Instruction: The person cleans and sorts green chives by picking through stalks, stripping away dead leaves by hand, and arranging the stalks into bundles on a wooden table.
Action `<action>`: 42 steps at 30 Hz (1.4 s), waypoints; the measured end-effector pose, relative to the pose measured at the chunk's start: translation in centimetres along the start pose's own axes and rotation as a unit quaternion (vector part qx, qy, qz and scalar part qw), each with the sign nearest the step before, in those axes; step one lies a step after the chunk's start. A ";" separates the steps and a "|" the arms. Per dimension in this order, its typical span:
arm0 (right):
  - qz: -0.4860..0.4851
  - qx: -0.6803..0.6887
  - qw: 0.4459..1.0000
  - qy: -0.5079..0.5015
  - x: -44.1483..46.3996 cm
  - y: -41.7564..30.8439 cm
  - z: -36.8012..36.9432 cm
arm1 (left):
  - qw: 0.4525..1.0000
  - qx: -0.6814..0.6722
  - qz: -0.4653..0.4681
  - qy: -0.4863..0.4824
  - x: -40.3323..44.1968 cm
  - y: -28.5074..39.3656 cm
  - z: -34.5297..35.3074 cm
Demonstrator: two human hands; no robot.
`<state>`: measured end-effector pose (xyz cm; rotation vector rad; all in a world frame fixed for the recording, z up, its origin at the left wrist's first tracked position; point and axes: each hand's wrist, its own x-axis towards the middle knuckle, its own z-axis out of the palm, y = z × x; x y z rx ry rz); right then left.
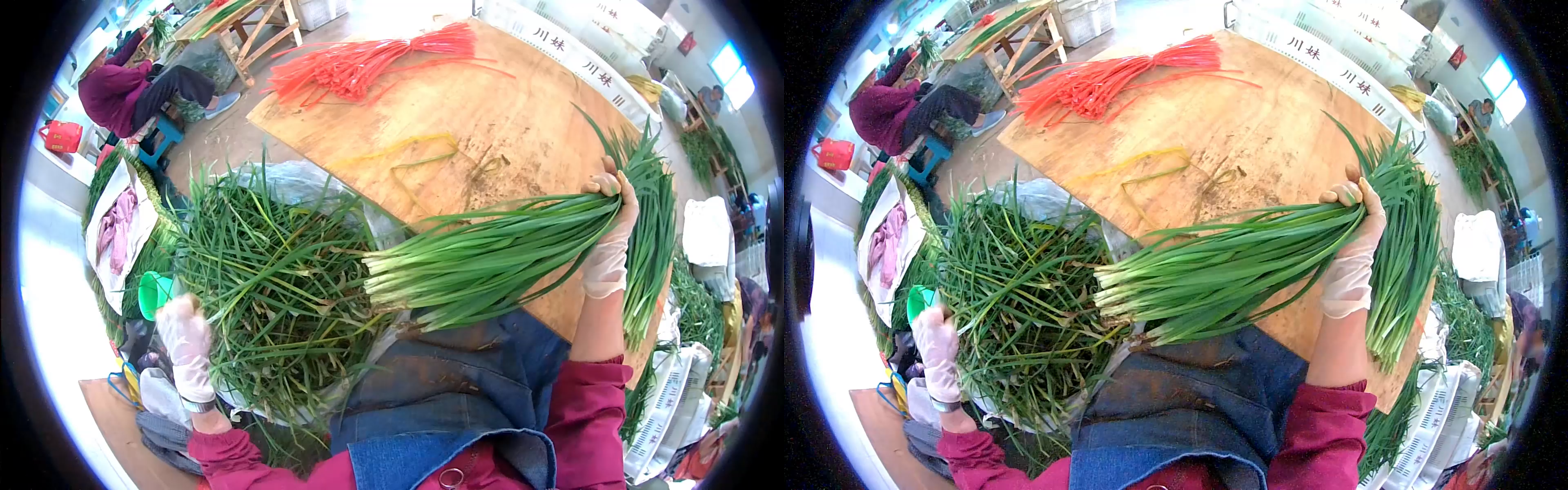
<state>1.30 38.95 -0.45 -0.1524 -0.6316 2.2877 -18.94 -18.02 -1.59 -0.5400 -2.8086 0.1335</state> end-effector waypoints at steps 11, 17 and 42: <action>0.003 0.069 0.979 -0.190 -1.3 0.5 2.3 | 0.864 -0.463 0.195 -0.021 3.8 20.6 -2.1; 0.004 0.053 0.968 -0.246 -1.9 0.3 3.9 | 0.750 -0.613 0.200 -0.148 4.6 24.4 0.0; -0.005 0.060 0.959 -0.277 -2.8 -0.7 3.3 | 0.689 -0.597 0.158 -0.380 3.9 22.3 -1.6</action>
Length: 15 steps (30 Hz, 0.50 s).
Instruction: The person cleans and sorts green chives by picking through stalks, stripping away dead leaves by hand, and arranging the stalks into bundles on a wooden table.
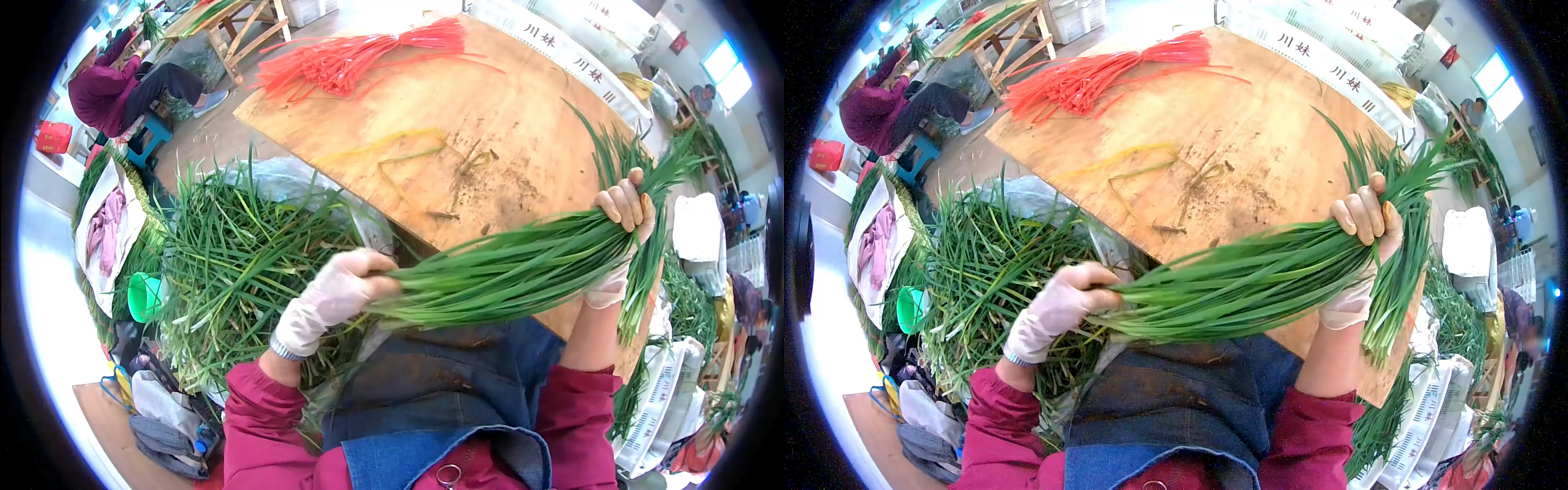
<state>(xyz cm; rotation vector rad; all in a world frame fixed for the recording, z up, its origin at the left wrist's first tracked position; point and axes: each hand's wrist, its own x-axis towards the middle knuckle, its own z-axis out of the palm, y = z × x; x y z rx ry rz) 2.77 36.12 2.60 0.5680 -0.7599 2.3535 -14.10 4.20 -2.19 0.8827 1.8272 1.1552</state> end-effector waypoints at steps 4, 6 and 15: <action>-0.009 0.001 1.000 -0.003 0.3 0.4 1.0 | 0.987 -0.119 0.037 0.098 -0.6 1.2 -1.6; -0.004 -0.003 1.000 -0.005 0.6 0.5 1.1 | 0.969 -0.218 -0.052 0.104 -0.7 2.4 -2.0; -0.003 -0.045 0.998 0.054 0.2 0.2 1.4 | 0.955 -0.257 -0.014 0.149 -0.3 1.9 -1.7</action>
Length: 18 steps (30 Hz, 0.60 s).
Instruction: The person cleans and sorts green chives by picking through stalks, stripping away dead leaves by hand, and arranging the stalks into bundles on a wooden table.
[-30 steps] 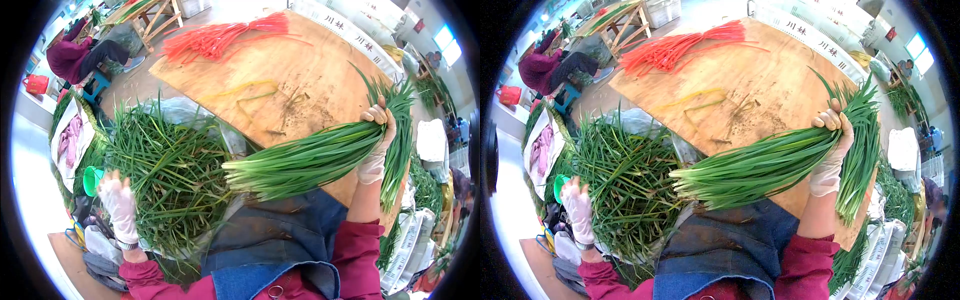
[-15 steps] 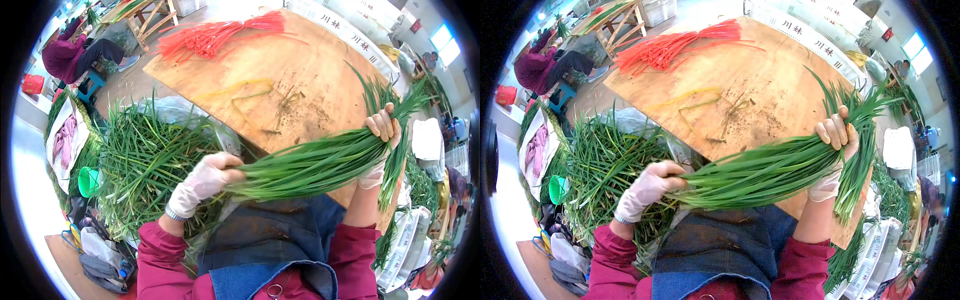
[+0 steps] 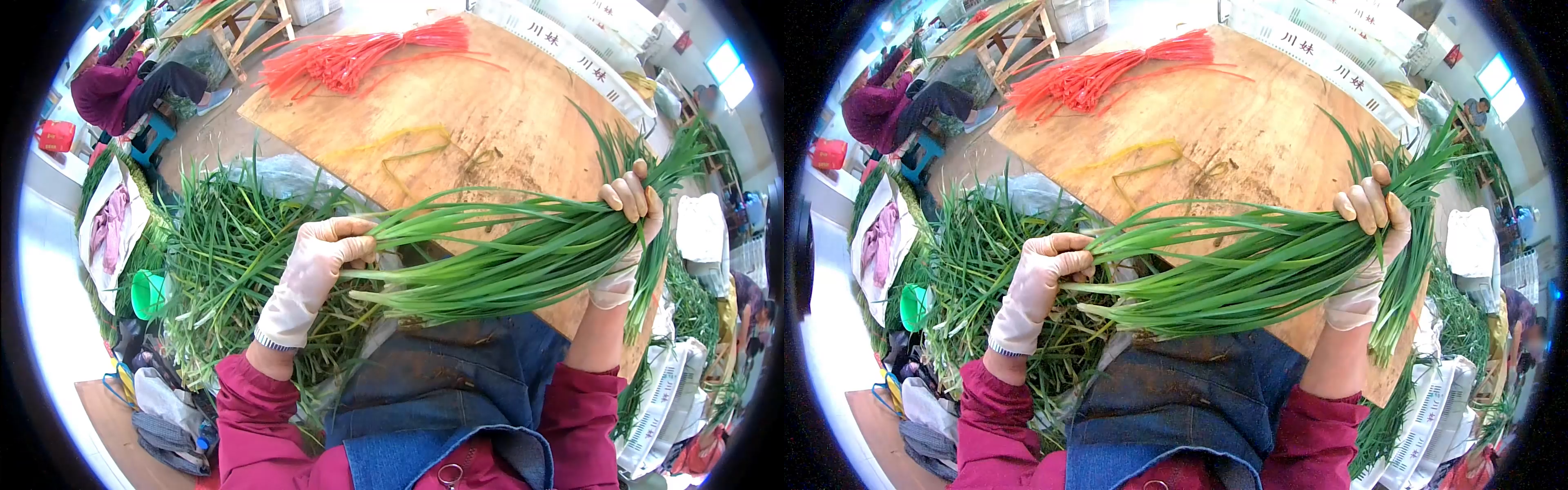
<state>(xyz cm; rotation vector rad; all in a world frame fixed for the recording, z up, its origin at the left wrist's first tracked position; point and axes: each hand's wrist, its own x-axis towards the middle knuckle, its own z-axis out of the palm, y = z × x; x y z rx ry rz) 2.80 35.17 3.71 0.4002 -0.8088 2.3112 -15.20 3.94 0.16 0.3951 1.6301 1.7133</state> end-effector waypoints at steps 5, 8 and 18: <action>0.014 -0.016 1.000 -0.003 0.1 -0.2 0.1 | 0.999 0.025 0.039 0.022 0.3 0.0 -0.4; 0.021 -0.020 1.000 -0.011 0.3 -0.3 -0.1 | 1.000 -0.008 0.002 0.020 0.5 -0.2 -0.6; 0.014 -0.041 0.999 0.031 0.1 -0.1 -0.6 | 0.987 0.002 0.028 0.159 0.3 -1.4 1.1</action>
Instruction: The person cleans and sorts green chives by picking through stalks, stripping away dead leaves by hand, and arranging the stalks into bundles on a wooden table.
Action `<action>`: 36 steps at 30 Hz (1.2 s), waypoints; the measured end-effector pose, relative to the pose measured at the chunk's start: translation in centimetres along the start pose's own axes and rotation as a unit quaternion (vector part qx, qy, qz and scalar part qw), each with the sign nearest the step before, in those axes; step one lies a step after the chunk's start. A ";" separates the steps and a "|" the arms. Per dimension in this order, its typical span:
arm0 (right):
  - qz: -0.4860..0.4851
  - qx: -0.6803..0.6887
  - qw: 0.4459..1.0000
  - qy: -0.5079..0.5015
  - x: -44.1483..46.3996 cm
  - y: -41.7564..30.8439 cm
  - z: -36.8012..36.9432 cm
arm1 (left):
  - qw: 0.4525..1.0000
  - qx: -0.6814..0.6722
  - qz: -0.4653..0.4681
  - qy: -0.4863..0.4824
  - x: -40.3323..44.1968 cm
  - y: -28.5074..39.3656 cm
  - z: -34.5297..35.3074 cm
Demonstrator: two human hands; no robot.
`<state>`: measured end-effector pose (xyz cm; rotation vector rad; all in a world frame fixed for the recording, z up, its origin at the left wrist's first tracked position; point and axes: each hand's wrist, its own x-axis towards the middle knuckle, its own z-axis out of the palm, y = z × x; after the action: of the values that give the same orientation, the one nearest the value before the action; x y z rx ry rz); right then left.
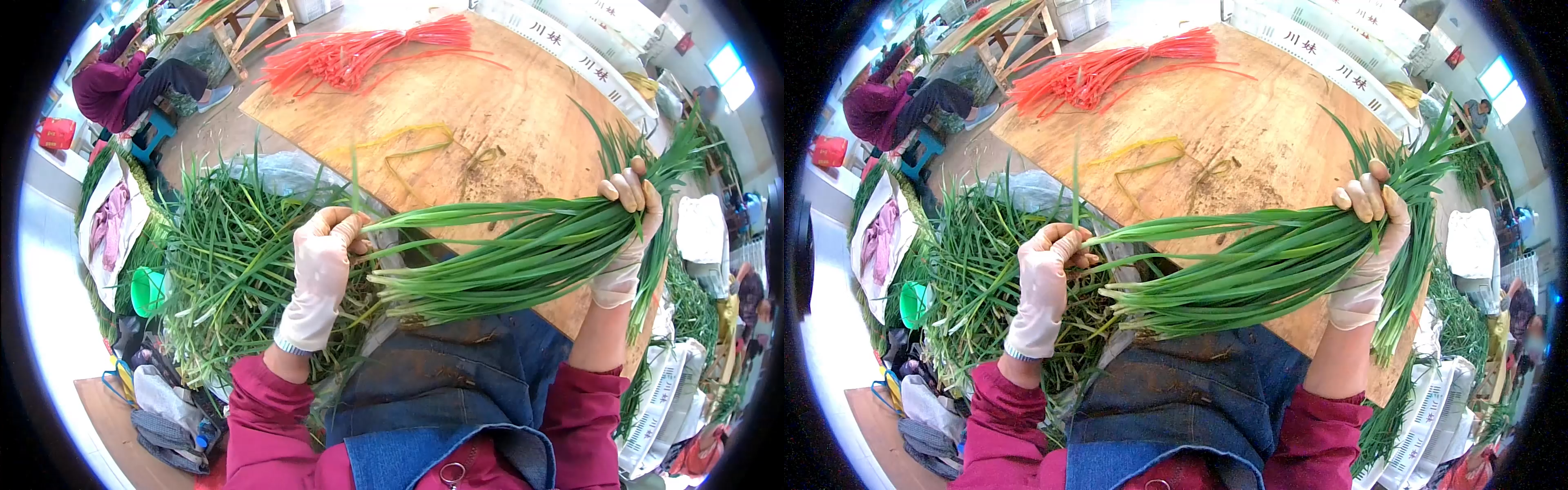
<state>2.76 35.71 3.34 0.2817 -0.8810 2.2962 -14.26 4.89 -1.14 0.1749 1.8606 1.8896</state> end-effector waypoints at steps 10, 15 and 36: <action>0.012 0.022 1.000 0.011 0.0 -0.2 -1.2 | 0.936 0.134 0.064 0.319 -3.8 -5.9 -12.9; -0.006 0.010 1.000 0.023 -0.1 0.3 -0.1 | 0.805 0.482 0.250 0.240 -4.2 -6.1 -10.5; -0.033 0.012 0.999 0.036 -0.9 0.1 -0.4 | 0.881 0.348 0.204 0.249 -2.2 -2.2 -12.2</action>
<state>3.40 35.45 2.62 0.2325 -0.7959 2.2437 -16.86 -7.14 -3.53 0.3611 3.0186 1.4871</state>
